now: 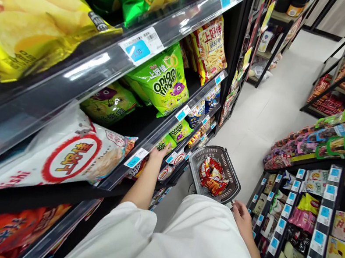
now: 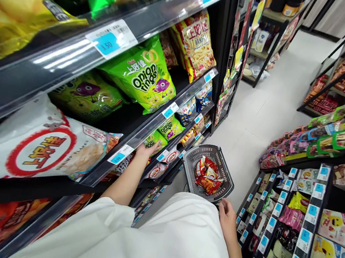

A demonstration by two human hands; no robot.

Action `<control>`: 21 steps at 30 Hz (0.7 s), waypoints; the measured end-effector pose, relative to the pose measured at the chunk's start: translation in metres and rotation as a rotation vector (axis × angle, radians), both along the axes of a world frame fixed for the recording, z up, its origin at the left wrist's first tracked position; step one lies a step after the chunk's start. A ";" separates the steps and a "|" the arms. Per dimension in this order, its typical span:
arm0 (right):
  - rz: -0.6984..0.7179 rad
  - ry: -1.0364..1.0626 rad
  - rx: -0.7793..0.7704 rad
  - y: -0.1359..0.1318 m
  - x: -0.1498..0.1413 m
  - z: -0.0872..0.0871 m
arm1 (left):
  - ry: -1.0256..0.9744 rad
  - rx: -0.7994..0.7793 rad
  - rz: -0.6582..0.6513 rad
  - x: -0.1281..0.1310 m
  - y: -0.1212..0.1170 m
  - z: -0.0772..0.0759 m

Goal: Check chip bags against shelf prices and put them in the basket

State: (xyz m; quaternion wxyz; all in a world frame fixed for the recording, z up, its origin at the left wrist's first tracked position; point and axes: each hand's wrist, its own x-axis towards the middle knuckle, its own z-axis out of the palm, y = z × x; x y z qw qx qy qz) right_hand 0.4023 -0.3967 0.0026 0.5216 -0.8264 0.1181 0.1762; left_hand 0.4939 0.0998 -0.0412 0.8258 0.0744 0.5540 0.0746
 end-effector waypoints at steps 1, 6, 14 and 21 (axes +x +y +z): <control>0.001 -0.003 0.000 -0.001 0.001 0.000 | -0.027 0.025 0.021 0.000 -0.003 0.000; 0.013 -0.007 -0.001 -0.007 0.006 0.002 | -0.149 0.137 0.126 -0.001 -0.027 -0.001; 0.010 -0.002 0.027 -0.011 0.013 -0.004 | -0.171 0.035 0.137 0.002 -0.054 -0.002; 0.039 0.001 0.002 -0.010 0.012 -0.007 | -0.210 -0.207 0.092 -0.001 -0.016 0.005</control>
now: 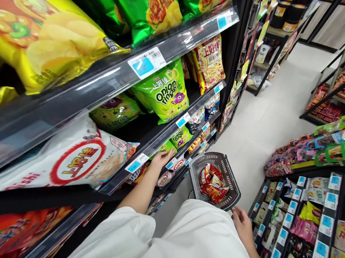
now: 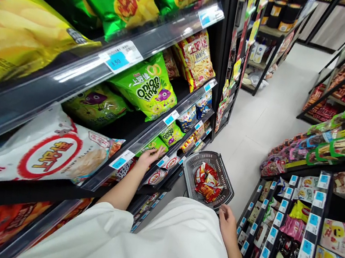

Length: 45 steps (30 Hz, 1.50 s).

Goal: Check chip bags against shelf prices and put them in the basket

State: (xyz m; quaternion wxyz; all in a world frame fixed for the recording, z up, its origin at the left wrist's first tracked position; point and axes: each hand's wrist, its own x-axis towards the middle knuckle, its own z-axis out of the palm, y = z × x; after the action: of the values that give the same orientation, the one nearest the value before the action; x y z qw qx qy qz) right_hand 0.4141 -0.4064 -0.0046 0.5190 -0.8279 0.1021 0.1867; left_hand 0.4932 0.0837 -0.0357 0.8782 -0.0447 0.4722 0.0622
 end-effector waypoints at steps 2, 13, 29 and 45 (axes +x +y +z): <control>-0.002 -0.004 -0.008 0.003 -0.001 -0.001 | -0.002 -0.040 0.006 0.000 0.009 -0.001; -0.030 -0.015 0.003 0.028 -0.001 -0.004 | 0.036 -0.141 0.026 0.007 0.027 -0.006; -0.062 -0.058 -0.002 0.019 -0.014 0.004 | 0.048 0.025 -0.049 0.055 -0.043 -0.017; -0.121 -0.007 -0.079 0.039 -0.036 0.008 | -0.108 -0.119 -0.123 0.079 0.019 0.000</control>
State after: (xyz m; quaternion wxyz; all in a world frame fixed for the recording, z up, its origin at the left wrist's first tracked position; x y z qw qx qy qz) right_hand 0.3781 -0.3678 0.0033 0.4966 -0.8407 0.1574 0.1481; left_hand 0.5724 0.1032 -0.0357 0.9003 -0.0708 0.4289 -0.0226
